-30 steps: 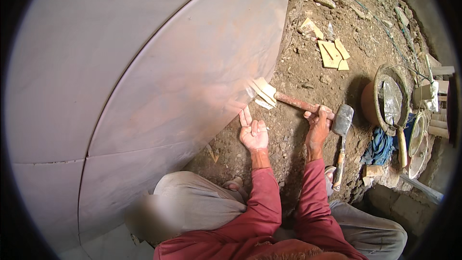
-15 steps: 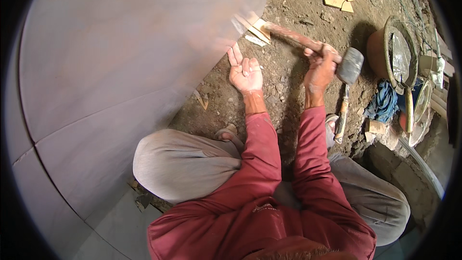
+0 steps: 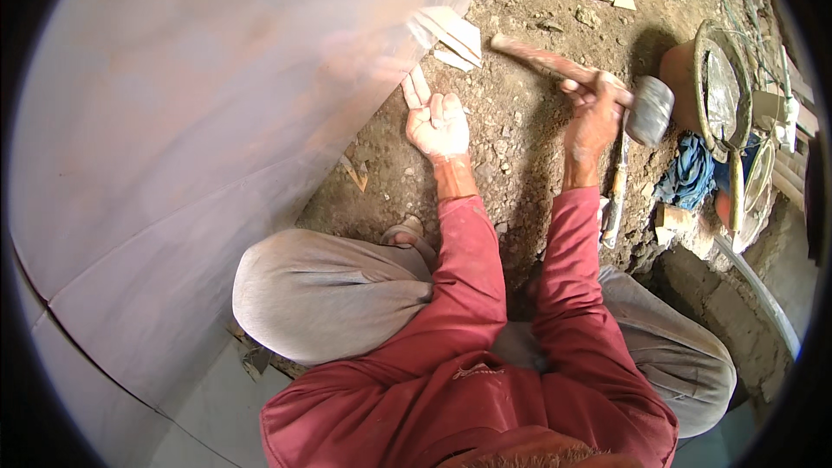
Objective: The person applies mortar to the back of a tile with a trowel, presses the tile against a wall, and then uses a hammer to tap small wood spacers into the gap beneath the tile.
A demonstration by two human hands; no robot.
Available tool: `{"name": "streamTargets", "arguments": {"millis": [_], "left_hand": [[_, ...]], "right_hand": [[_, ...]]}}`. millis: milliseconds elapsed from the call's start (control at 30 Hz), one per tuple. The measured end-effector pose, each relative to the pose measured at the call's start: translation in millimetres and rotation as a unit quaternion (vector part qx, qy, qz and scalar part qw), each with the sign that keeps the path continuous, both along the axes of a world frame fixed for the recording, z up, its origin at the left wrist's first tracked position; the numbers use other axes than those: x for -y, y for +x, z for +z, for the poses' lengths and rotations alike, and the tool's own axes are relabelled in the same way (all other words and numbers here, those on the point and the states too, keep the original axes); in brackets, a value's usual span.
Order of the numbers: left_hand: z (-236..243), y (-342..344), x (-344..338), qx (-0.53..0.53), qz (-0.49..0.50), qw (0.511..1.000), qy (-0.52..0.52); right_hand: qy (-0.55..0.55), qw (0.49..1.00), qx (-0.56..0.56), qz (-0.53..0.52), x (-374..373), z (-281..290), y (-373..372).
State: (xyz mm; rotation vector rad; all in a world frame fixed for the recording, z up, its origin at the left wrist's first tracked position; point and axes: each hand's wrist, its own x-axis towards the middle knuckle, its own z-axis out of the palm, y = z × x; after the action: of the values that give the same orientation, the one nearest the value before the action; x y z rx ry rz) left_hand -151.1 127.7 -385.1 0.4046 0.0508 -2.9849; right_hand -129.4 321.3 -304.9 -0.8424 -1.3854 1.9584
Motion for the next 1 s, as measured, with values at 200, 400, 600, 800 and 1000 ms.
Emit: {"name": "streamTargets", "arguments": {"millis": [200,400,600,800,1000], "left_hand": [[-1,3,3,0.005,0.005,1.0,-0.008],[-6,9,5,0.033,0.0,0.999,-0.014],[5,9,3,0.014,0.002,1.0,-0.004],[3,2,-5,0.026,-0.004,0.999,-0.022],[7,9,0,0.014,-0.003,1.0,-0.013]], "right_hand": [[0.115,0.993,-0.025,0.001,29,26,-13],[0.225,0.966,-0.124,0.023,60,59,-31],[0.273,0.955,-0.018,0.118,65,6,-40],[0.206,0.971,-0.044,0.11,48,52,-40],[0.179,0.975,0.008,0.131,74,26,-40]]}}
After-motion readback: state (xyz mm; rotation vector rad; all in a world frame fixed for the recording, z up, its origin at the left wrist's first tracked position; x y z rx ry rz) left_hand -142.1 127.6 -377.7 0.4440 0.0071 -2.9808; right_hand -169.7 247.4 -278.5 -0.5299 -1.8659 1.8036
